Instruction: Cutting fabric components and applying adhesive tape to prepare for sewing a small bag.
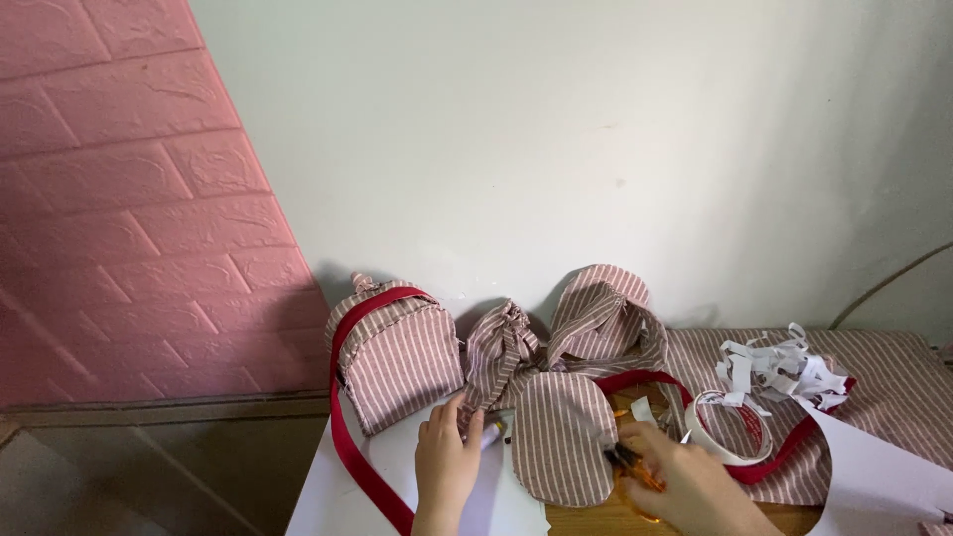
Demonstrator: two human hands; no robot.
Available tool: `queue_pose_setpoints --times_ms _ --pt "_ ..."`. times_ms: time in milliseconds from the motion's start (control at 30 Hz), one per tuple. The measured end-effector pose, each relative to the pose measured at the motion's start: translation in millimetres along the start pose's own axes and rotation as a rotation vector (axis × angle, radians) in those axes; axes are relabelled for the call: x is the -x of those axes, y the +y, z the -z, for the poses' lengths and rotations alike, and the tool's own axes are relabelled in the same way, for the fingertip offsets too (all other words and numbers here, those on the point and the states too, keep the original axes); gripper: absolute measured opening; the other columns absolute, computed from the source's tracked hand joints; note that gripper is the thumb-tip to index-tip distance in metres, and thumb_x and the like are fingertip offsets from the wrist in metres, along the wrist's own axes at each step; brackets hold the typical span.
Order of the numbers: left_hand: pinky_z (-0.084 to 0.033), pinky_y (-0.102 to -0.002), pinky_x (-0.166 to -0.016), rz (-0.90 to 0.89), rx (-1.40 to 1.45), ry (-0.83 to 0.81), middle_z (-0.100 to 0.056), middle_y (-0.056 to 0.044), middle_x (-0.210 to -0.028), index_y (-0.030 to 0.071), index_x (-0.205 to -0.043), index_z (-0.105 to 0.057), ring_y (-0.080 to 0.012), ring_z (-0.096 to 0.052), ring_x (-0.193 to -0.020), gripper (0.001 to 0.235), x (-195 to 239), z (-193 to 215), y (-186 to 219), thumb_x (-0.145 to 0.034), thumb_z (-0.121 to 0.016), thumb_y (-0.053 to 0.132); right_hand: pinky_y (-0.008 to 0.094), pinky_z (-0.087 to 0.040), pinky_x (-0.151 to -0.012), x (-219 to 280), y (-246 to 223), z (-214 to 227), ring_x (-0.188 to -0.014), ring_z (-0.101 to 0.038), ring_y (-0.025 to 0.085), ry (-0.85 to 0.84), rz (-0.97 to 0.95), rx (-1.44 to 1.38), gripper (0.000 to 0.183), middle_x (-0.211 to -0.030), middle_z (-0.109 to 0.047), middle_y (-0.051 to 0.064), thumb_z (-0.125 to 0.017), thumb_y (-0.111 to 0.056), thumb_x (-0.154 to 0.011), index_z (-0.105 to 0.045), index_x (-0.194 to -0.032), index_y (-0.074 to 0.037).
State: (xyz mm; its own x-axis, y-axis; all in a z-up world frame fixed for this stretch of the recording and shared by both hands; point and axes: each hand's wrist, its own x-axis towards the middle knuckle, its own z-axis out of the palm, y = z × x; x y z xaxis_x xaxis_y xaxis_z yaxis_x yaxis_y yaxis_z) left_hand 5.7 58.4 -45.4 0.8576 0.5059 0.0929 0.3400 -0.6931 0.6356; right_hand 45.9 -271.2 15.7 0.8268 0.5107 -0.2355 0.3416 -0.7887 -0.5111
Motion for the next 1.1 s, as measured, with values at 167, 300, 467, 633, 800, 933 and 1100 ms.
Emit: queue_pose_setpoints --times_ms 167,300,467,633,800,933,1100 --pt "-0.057 -0.043 -0.094 -0.019 0.058 0.128 -0.068 0.000 -0.121 0.027 -0.109 -0.076 -0.0260 -0.063 -0.117 0.015 -4.4 -7.8 -7.6 -0.097 -0.075 0.036 0.043 -0.072 -0.094 21.4 -22.2 15.0 -0.089 -0.088 0.035 0.259 -0.297 -0.820 0.056 -0.094 -0.083 0.021 -0.084 0.005 -0.094 -0.073 -0.145 -0.014" --pt "-0.059 -0.042 -0.086 -0.007 0.065 0.181 -0.069 0.002 -0.117 0.026 -0.103 -0.078 -0.0243 -0.064 -0.113 0.006 1.4 5.0 -1.1 -0.099 -0.074 0.029 0.058 -0.063 -0.106 18.0 -8.7 -4.2 -0.107 -0.083 0.051 0.394 -0.186 -1.174 0.062 -0.108 -0.082 0.035 -0.074 0.021 -0.092 -0.067 -0.150 -0.001" --pt "-0.059 -0.041 -0.085 -0.119 0.140 0.249 -0.073 0.004 -0.114 0.025 -0.109 -0.076 -0.0250 -0.065 -0.115 0.013 4.6 6.9 3.1 -0.101 -0.069 0.032 0.050 -0.054 -0.120 12.3 33.0 -27.7 -0.116 -0.076 0.045 0.600 -0.067 -1.230 0.072 -0.123 -0.077 0.035 -0.069 0.031 -0.084 -0.066 -0.151 0.006" --pt "-0.060 -0.041 -0.086 -0.115 0.042 0.181 -0.071 0.005 -0.122 0.026 -0.114 -0.078 -0.0237 -0.064 -0.116 0.026 7.4 4.0 15.1 -0.097 -0.073 0.046 0.056 -0.035 -0.126 -151.3 263.4 -78.8 -0.146 -0.052 0.043 0.099 -0.081 -1.376 0.097 -0.155 -0.053 0.029 -0.060 0.021 -0.087 -0.034 -0.174 -0.015" --pt "-0.057 -0.044 -0.085 -0.156 -0.093 0.159 -0.068 0.002 -0.118 0.024 -0.109 -0.078 -0.0266 -0.064 -0.108 0.027 -2.2 -13.5 12.3 -0.096 -0.080 0.047 0.057 -0.054 -0.091 -139.7 151.0 -50.1 -0.094 -0.059 0.045 -0.164 -0.298 -1.426 0.048 -0.107 -0.060 0.030 -0.048 -0.032 -0.114 -0.062 -0.138 0.008" --pt "-0.060 -0.044 -0.092 -0.226 -0.175 0.229 -0.079 -0.003 -0.112 0.018 -0.102 -0.082 -0.0268 -0.070 -0.106 0.011 -5.5 3.0 25.6 -0.100 -0.076 0.027 0.046 -0.049 -0.103 -191.3 187.2 -113.6 -0.116 -0.069 0.032 -0.252 -0.242 -1.324 0.063 -0.137 -0.065 0.019 -0.080 -0.026 -0.101 -0.041 -0.147 -0.007" --pt "-0.062 -0.039 -0.088 -0.246 -0.103 0.176 -0.079 0.000 -0.110 0.015 -0.106 -0.078 -0.0232 -0.070 -0.109 0.012 -15.4 39.9 40.6 -0.102 -0.074 0.026 0.037 -0.021 -0.138 -303.8 264.0 -177.3 -0.168 -0.030 0.027 -0.439 -0.256 -0.277 0.094 -0.183 -0.015 0.003 -0.063 -0.090 -0.087 -0.021 -0.167 -0.067"
